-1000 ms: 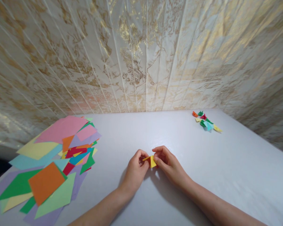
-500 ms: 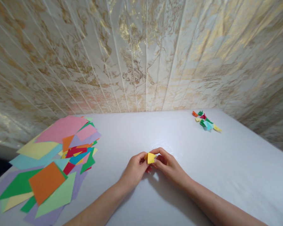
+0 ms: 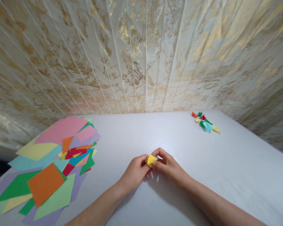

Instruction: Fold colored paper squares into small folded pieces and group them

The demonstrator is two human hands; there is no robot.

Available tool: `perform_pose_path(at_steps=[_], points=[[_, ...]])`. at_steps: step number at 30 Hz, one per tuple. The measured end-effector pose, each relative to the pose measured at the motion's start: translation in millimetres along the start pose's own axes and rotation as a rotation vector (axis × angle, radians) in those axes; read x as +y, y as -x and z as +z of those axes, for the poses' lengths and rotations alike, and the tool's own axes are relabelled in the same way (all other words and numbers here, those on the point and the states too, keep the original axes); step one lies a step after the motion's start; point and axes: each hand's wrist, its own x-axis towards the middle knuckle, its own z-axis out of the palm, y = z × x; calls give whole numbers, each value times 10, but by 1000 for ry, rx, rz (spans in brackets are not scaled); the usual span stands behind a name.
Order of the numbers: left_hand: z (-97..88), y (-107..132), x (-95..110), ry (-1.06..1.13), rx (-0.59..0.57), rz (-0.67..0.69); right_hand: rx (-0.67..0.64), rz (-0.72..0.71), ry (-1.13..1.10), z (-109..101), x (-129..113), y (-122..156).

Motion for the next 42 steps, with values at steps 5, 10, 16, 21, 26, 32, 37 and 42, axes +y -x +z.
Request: perform_pose_path(at_steps=[5, 10, 16, 21, 26, 32, 37, 42], points=[[16, 12, -78, -90, 58, 33, 40, -8, -19, -22, 53, -33], [35, 45, -144, -218, 221, 217, 163, 33, 11, -70, 101, -62], [19, 36, -87, -447, 318, 491, 125, -17, 47, -47, 93, -84], [20, 20, -78, -366, 292, 448, 117, -20, 95, -26, 67, -80], [43, 48, -76, -375, 268, 471, 135, -30, 157, -33, 96, -82], [60, 64, -123, -407, 252, 485, 137, -24, 218, -28, 115, -81], [64, 64, -138, -378, 247, 459, 119, -39, 286, -39, 128, -81], [31, 58, -111, -248, 270, 341, 95, -51, 335, -65, 111, -73]])
